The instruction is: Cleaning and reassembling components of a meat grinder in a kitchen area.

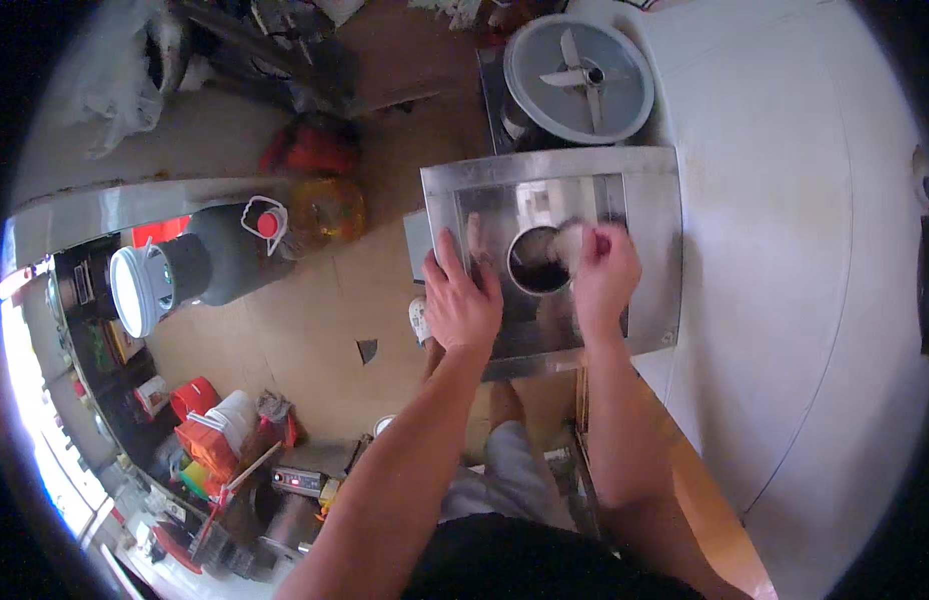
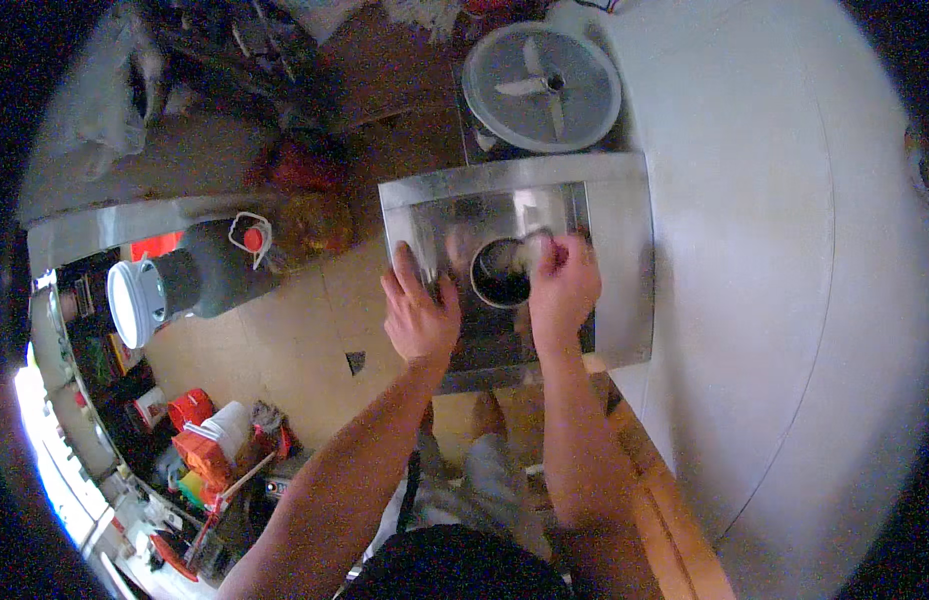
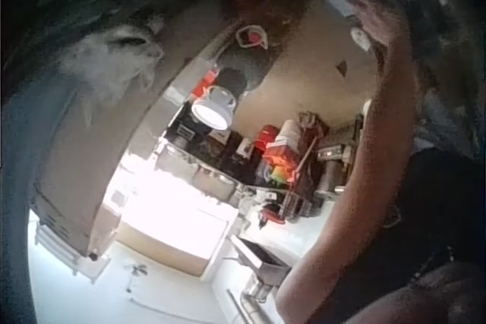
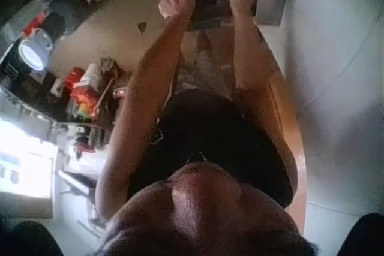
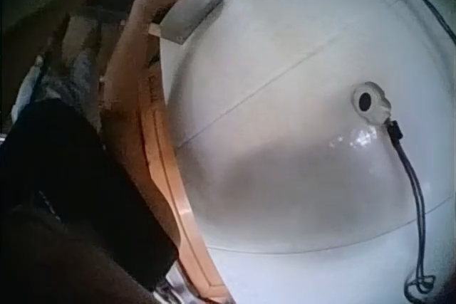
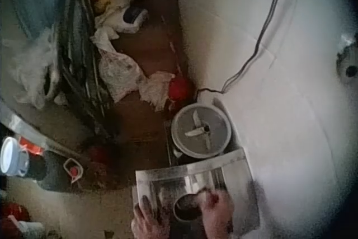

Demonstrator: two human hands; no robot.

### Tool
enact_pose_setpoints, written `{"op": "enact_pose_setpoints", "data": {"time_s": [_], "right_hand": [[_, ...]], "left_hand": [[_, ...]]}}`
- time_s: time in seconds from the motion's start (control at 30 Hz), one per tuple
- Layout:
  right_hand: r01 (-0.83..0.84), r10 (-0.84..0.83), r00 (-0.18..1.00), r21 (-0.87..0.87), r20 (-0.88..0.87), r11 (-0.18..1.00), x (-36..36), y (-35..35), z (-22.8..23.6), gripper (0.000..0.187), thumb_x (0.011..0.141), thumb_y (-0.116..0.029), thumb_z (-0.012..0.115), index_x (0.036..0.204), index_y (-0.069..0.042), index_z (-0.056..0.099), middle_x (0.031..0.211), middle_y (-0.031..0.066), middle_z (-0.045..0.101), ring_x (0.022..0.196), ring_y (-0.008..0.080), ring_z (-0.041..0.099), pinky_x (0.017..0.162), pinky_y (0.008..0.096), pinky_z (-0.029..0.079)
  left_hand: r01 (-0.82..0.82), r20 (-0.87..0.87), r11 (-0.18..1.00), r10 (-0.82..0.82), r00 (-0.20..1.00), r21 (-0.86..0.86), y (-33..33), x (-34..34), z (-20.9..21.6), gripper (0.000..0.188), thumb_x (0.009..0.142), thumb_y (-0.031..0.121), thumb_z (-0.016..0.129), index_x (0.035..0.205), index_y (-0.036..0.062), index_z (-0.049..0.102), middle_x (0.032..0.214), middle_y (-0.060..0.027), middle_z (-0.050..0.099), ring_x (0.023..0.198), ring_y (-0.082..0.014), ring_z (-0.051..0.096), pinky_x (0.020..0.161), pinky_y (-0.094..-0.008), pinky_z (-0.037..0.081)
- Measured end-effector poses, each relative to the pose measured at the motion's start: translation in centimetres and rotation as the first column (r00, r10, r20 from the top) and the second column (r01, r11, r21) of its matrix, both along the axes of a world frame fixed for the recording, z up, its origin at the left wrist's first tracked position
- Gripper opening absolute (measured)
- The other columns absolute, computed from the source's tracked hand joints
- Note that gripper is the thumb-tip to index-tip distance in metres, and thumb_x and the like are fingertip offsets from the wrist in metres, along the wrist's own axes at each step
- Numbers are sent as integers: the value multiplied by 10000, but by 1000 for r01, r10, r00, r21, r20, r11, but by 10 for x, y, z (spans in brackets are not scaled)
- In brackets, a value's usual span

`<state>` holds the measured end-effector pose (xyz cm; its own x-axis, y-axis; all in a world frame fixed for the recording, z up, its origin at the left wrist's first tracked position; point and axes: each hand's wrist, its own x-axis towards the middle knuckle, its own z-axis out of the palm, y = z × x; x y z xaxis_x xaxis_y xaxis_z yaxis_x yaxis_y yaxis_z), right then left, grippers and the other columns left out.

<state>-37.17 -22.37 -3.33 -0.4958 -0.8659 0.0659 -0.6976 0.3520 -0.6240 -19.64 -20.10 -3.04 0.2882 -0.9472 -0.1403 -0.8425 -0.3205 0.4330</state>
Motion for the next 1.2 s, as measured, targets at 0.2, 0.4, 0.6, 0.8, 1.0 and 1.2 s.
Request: {"op": "enact_pose_setpoints", "data": {"time_s": [0.2,0.4,0.6,0.8,1.0,1.2], "right_hand": [[-153,187,929,127,-321,980,-13,-33,-37,71,860,-95,640,913,-58,669,876,168,666,817,399,665,728,487,539],[-284,318,933,198,-166,938,5,0,-49,53,832,-64,637,882,-49,645,870,162,667,810,396,666,717,494,536],[-265,264,949,16,-175,964,1,-34,1,54,903,-100,621,899,-63,660,854,164,673,822,389,674,703,498,536],[-218,234,951,97,-201,971,-20,-32,-48,94,874,-85,660,821,-20,617,824,191,640,795,432,626,702,513,497],[-184,199,969,106,-146,977,-16,-25,-48,75,867,-59,644,803,-27,618,820,202,633,783,424,632,683,506,489],[-152,167,971,98,-168,983,-12,-17,-38,21,836,-42,625,818,-33,630,812,186,649,782,425,638,675,500,486]], "left_hand": [[6,-8,1000,-6,1000,4,-1,-8,4,759,911,313,636,1546,113,271,1244,-252,508,982,-482,621,759,-563,553],[-8,6,1000,8,1000,5,4,-6,3,781,897,314,655,1549,123,269,1245,-235,512,1030,-472,613,798,-553,552],[1,-1,1000,-1,1000,-11,-1,-1,6,813,877,297,668,1551,99,260,1253,-241,513,1039,-473,609,806,-549,551],[-10,-32,997,12,999,70,0,-3,2,777,873,296,652,1538,101,301,1325,-269,490,1085,-454,609,805,-526,555],[27,9,999,-27,1000,36,-2,1,2,804,879,296,658,1551,99,262,1261,-251,509,1020,-473,615,768,-549,554],[-1,-21,998,2,1000,57,-1,-4,2,763,883,282,660,1531,91,305,1278,-247,513,1023,-468,616,774,-549,554]]}}
